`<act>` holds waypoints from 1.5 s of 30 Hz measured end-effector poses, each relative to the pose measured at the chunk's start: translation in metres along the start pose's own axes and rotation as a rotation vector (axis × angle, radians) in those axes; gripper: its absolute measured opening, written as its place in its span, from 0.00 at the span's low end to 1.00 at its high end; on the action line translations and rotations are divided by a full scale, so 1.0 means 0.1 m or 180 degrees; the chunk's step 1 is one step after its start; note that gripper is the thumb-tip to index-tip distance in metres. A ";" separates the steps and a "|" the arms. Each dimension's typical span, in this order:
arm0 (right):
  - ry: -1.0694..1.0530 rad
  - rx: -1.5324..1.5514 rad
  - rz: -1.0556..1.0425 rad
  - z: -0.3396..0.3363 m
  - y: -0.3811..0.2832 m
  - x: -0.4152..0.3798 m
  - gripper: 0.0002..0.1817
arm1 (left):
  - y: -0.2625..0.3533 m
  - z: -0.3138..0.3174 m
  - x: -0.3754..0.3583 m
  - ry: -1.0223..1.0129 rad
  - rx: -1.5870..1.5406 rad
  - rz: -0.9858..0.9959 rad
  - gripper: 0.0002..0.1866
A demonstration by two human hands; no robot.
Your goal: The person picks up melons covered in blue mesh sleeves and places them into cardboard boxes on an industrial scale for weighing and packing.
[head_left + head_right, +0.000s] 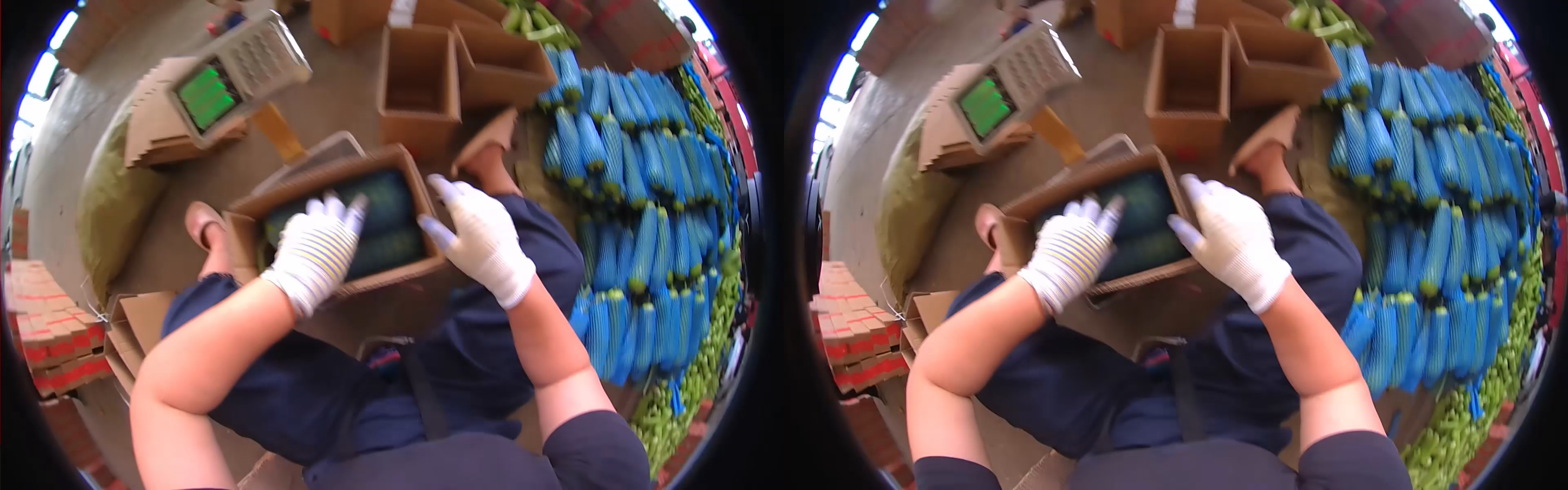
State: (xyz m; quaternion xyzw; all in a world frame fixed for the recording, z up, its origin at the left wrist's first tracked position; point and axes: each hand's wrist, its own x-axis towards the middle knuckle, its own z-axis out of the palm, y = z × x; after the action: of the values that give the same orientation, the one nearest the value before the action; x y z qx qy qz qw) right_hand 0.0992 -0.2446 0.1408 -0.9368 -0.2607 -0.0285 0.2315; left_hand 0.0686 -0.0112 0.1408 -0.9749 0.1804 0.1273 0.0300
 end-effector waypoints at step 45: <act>-0.1245 0.1327 -0.1359 1.28 -2.25 1.34 0.25 | -2.62 2.79 -3.68 0.3772 -0.6413 -0.5530 0.17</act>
State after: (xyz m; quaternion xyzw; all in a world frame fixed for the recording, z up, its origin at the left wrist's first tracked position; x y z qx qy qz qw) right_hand 0.0933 0.0467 0.1438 -0.7816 -0.4902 0.1574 0.3522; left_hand -0.2356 0.3889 -0.0301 -0.2905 -0.6325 -0.2732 -0.6640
